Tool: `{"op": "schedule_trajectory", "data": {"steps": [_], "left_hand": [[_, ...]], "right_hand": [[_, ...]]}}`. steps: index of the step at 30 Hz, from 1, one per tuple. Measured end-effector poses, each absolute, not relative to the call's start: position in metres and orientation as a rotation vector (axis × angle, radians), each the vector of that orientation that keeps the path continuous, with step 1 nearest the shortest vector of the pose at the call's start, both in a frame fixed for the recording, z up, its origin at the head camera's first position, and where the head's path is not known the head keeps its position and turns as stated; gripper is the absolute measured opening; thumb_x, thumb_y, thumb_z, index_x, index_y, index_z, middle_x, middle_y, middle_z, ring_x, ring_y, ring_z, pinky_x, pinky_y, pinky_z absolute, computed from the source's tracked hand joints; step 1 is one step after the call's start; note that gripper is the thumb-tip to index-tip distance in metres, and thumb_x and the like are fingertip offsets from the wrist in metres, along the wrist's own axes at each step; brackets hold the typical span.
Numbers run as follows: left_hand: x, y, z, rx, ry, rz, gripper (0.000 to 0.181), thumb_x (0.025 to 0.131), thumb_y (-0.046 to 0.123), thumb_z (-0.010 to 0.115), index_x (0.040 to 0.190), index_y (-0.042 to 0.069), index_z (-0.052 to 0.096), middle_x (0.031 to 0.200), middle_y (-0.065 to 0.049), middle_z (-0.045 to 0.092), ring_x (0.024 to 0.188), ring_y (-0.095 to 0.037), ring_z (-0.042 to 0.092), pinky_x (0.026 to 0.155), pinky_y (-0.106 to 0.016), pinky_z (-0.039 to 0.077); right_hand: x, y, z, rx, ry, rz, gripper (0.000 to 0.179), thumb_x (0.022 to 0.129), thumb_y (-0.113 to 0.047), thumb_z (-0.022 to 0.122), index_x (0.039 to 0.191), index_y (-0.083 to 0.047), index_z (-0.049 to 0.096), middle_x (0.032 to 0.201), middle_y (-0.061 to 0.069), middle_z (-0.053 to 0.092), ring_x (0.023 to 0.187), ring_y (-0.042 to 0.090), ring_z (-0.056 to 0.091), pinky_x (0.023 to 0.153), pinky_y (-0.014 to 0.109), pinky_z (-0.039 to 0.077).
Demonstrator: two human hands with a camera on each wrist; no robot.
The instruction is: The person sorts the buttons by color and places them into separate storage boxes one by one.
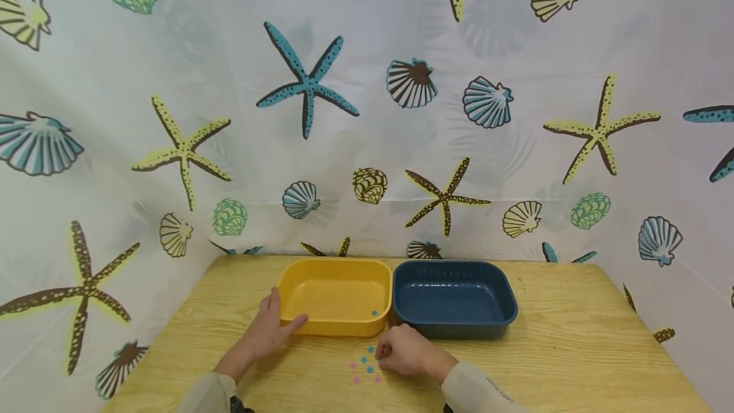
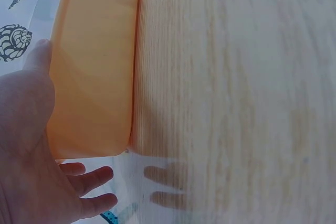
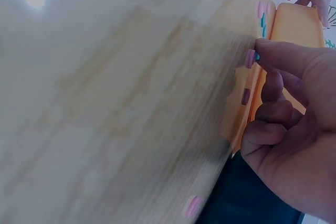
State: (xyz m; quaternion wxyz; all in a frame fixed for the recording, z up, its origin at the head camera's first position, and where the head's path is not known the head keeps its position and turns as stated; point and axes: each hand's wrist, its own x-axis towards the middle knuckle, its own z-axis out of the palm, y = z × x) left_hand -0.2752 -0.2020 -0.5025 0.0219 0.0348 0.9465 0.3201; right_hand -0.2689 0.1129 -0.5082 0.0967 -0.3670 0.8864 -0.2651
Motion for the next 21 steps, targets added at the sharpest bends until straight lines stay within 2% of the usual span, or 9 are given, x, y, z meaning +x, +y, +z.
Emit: {"op": "schedule_trajectory", "data": {"steps": [13,21], "left_hand": [[-0.2761,-0.2023,-0.5037,0.119,2.94,0.999,0.111,0.087,0.064,0.052,0.146,-0.01,-0.006,0.148,-0.036,0.007,0.13,-0.051,0.026,0.101,-0.058,0.03],[-0.2761,-0.2027,-0.5041,0.122,2.944,0.995,0.111,0.087,0.064,0.052,0.146,-0.01,-0.005,0.147,-0.036,0.007,0.129,-0.052,0.027,0.1,-0.058,0.03]], "right_hand": [[-0.2698,0.1135,-0.5076,-1.082,2.609,-0.811,0.007,0.081,-0.01,0.073,0.077,-0.014,0.069,0.063,-0.017,0.053,0.056,-0.003,0.046,0.054,0.017,0.042],[-0.267,0.1185,-0.499,-1.034,2.556,-0.945,0.011,0.081,-0.009,0.071,0.075,-0.018,0.067,0.067,-0.015,0.059,0.06,0.0,0.053,0.057,0.02,0.046]]}}
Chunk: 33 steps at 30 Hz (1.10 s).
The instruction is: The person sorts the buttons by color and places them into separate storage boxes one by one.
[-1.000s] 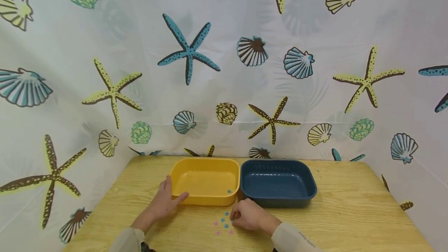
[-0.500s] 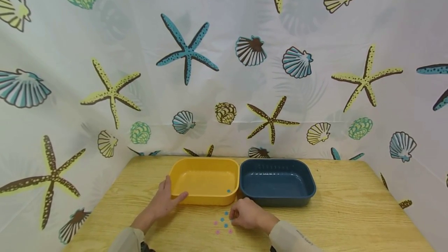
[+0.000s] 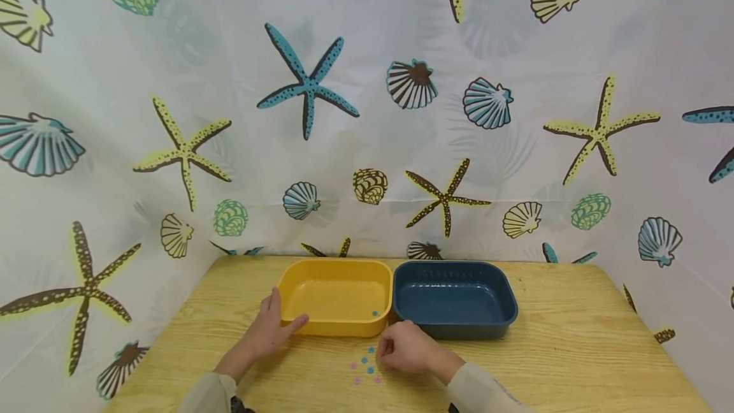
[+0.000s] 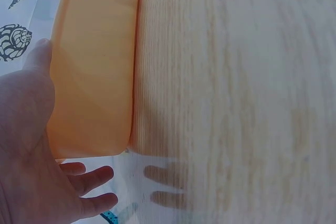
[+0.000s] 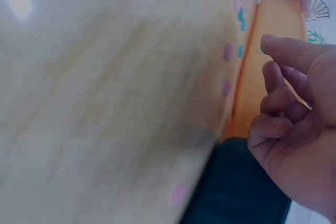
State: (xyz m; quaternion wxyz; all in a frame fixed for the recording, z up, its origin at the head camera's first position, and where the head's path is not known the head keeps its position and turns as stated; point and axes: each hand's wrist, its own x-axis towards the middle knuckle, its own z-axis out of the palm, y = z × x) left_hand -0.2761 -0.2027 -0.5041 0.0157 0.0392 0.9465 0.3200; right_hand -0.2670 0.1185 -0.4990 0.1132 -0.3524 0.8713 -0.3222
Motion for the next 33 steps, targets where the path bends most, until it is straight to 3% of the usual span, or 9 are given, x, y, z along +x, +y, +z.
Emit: {"op": "schedule_trajectory", "data": {"steps": [6,16,28,33], "left_hand": [[-0.277,-0.204,-0.505,0.12,2.943,0.99,0.111,0.086,0.064,0.052,0.147,-0.01,-0.004,0.147,-0.035,0.007,0.13,-0.052,0.026,0.101,-0.058,0.03],[-0.276,-0.203,-0.504,0.135,2.95,1.01,0.11,0.087,0.063,0.052,0.146,-0.011,-0.004,0.146,-0.036,0.009,0.128,-0.051,0.031,0.1,-0.057,0.032],[-0.275,-0.201,-0.503,0.125,2.947,1.01,0.107,0.089,0.059,0.054,0.146,-0.011,-0.005,0.147,-0.036,0.009,0.129,-0.051,0.03,0.1,-0.057,0.031],[-0.276,-0.202,-0.505,0.123,2.945,1.008,0.109,0.088,0.061,0.053,0.146,-0.011,-0.005,0.147,-0.036,0.009,0.128,-0.051,0.03,0.1,-0.057,0.031]], "right_hand": [[-0.264,0.123,-0.486,-1.031,2.545,-1.015,0.013,0.084,-0.009,0.07,0.076,-0.018,0.066,0.071,-0.014,0.061,0.059,0.002,0.054,0.055,0.021,0.045],[-0.262,0.125,-0.47,-1.082,2.514,-1.065,0.008,0.086,-0.01,0.07,0.082,-0.016,0.068,0.075,-0.015,0.063,0.067,0.002,0.057,0.062,0.022,0.049],[-0.265,0.125,-0.456,-1.036,2.504,-1.226,0.003,0.086,-0.01,0.07,0.087,-0.008,0.068,0.078,-0.008,0.066,0.071,0.008,0.062,0.065,0.024,0.051],[-0.263,0.122,-0.451,-0.974,2.51,-1.297,0.005,0.089,-0.007,0.067,0.092,-0.004,0.066,0.084,0.002,0.067,0.072,0.016,0.062,0.063,0.024,0.049]]}}
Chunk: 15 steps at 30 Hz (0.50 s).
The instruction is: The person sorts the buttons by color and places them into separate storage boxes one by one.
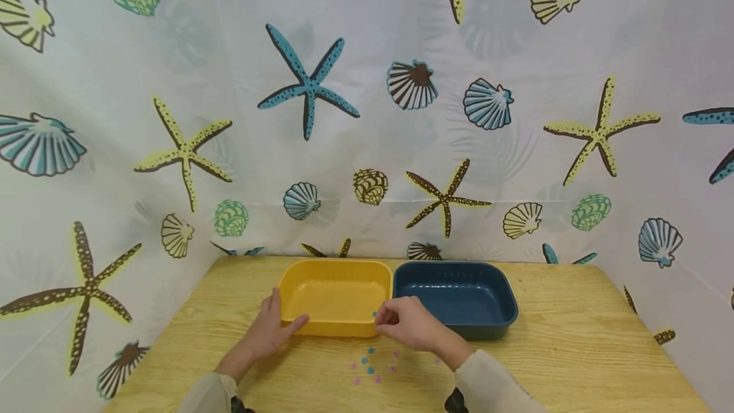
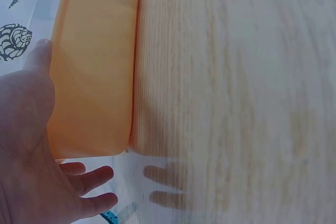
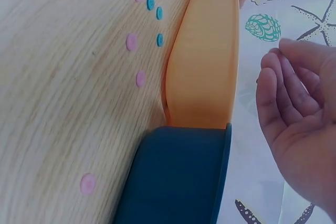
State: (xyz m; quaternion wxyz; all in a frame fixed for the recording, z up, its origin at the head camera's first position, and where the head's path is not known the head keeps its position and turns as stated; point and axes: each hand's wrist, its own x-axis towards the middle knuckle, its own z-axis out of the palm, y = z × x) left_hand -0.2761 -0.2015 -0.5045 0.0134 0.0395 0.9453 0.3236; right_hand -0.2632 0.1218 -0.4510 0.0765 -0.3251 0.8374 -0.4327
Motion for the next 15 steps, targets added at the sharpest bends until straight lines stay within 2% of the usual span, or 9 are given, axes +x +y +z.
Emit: {"op": "schedule_trajectory", "data": {"steps": [6,11,15], "left_hand": [[-0.277,-0.202,-0.506,0.133,2.953,1.002,0.109,0.088,0.062,0.052,0.146,-0.011,-0.005,0.147,-0.036,0.009,0.129,-0.051,0.029,0.1,-0.057,0.032],[-0.276,-0.202,-0.505,0.134,2.953,1.009,0.11,0.087,0.062,0.052,0.146,-0.011,-0.005,0.146,-0.036,0.009,0.128,-0.051,0.031,0.1,-0.057,0.032],[-0.276,-0.202,-0.504,0.129,2.946,1.008,0.11,0.087,0.063,0.052,0.146,-0.011,-0.005,0.147,-0.036,0.009,0.128,-0.051,0.03,0.1,-0.057,0.032]], "right_hand": [[-0.27,0.119,-0.456,-0.934,2.537,-1.323,0.008,0.09,-0.012,0.066,0.094,-0.005,0.067,0.083,-0.002,0.066,0.071,0.013,0.061,0.062,0.026,0.049],[-0.274,0.115,-0.455,-0.882,2.54,-1.37,0.009,0.09,-0.011,0.065,0.095,-0.003,0.068,0.085,0.004,0.067,0.074,0.023,0.062,0.061,0.026,0.05],[-0.275,0.112,-0.453,-0.816,2.556,-1.391,0.01,0.091,-0.009,0.063,0.097,-0.003,0.068,0.086,0.003,0.066,0.076,0.024,0.062,0.062,0.027,0.05]]}}
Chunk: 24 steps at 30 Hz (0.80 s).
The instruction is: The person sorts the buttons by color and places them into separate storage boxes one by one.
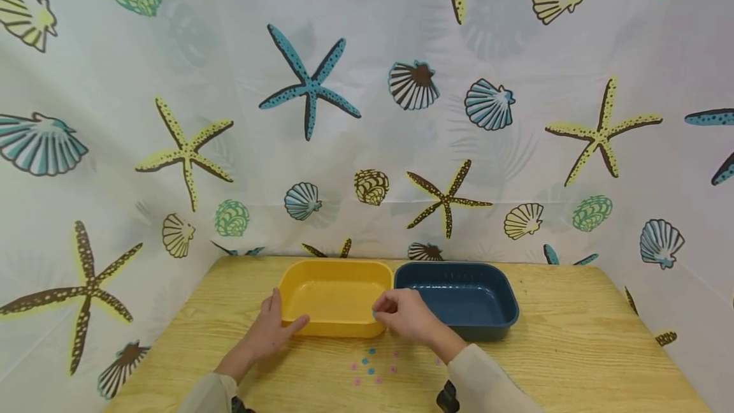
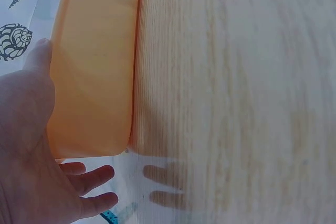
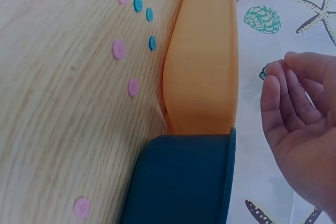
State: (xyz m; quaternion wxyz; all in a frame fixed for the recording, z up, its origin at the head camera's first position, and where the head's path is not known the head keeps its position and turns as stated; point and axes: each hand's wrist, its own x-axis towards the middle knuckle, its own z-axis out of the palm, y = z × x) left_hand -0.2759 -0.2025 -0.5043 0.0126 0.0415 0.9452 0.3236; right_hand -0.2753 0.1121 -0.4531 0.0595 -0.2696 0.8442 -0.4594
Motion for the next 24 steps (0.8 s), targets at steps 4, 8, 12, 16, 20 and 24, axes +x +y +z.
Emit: {"op": "schedule_trajectory", "data": {"steps": [4,8,12,16,20,24], "left_hand": [[-0.275,-0.203,-0.504,0.131,2.944,1.004,0.111,0.086,0.065,0.051,0.146,-0.011,-0.005,0.147,-0.036,0.009,0.128,-0.051,0.03,0.1,-0.057,0.033],[-0.275,-0.203,-0.505,0.134,2.944,1.003,0.112,0.086,0.066,0.051,0.146,-0.011,-0.005,0.147,-0.036,0.009,0.128,-0.051,0.031,0.099,-0.056,0.033],[-0.276,-0.203,-0.505,0.133,2.943,1.005,0.112,0.086,0.066,0.051,0.146,-0.011,-0.005,0.147,-0.036,0.008,0.127,-0.05,0.032,0.099,-0.056,0.033],[-0.276,-0.203,-0.506,0.125,2.935,1.015,0.112,0.086,0.066,0.051,0.146,-0.01,-0.005,0.147,-0.036,0.008,0.128,-0.05,0.032,0.1,-0.056,0.033],[-0.276,-0.203,-0.505,0.128,2.933,1.016,0.112,0.086,0.066,0.051,0.146,-0.01,-0.005,0.147,-0.036,0.008,0.128,-0.05,0.031,0.1,-0.056,0.032],[-0.277,-0.204,-0.506,0.13,2.939,1.01,0.111,0.087,0.065,0.051,0.146,-0.01,-0.005,0.147,-0.035,0.007,0.128,-0.05,0.032,0.1,-0.056,0.033]], "right_hand": [[-0.278,0.11,-0.454,-0.793,2.587,-1.374,0.011,0.091,-0.009,0.063,0.099,-0.003,0.068,0.086,-0.002,0.065,0.076,0.016,0.061,0.063,0.027,0.05],[-0.282,0.107,-0.457,-0.798,2.607,-1.358,0.011,0.091,-0.009,0.062,0.1,-0.003,0.068,0.085,-0.003,0.064,0.076,0.013,0.06,0.064,0.027,0.049],[-0.287,0.104,-0.46,-0.819,2.634,-1.351,0.011,0.091,-0.01,0.063,0.099,-0.003,0.068,0.085,-0.002,0.063,0.076,0.013,0.059,0.065,0.027,0.049],[-0.29,0.102,-0.463,-0.83,2.638,-1.347,0.011,0.091,-0.01,0.063,0.098,-0.003,0.068,0.085,-0.002,0.063,0.075,0.014,0.059,0.065,0.027,0.049],[-0.292,0.1,-0.465,-0.812,2.629,-1.346,0.01,0.091,-0.01,0.063,0.098,-0.004,0.067,0.085,-0.002,0.063,0.076,0.012,0.059,0.066,0.026,0.049],[-0.295,0.098,-0.465,-0.809,2.614,-1.36,0.011,0.091,-0.008,0.062,0.098,-0.002,0.067,0.084,-0.002,0.062,0.074,0.013,0.059,0.064,0.027,0.05]]}}
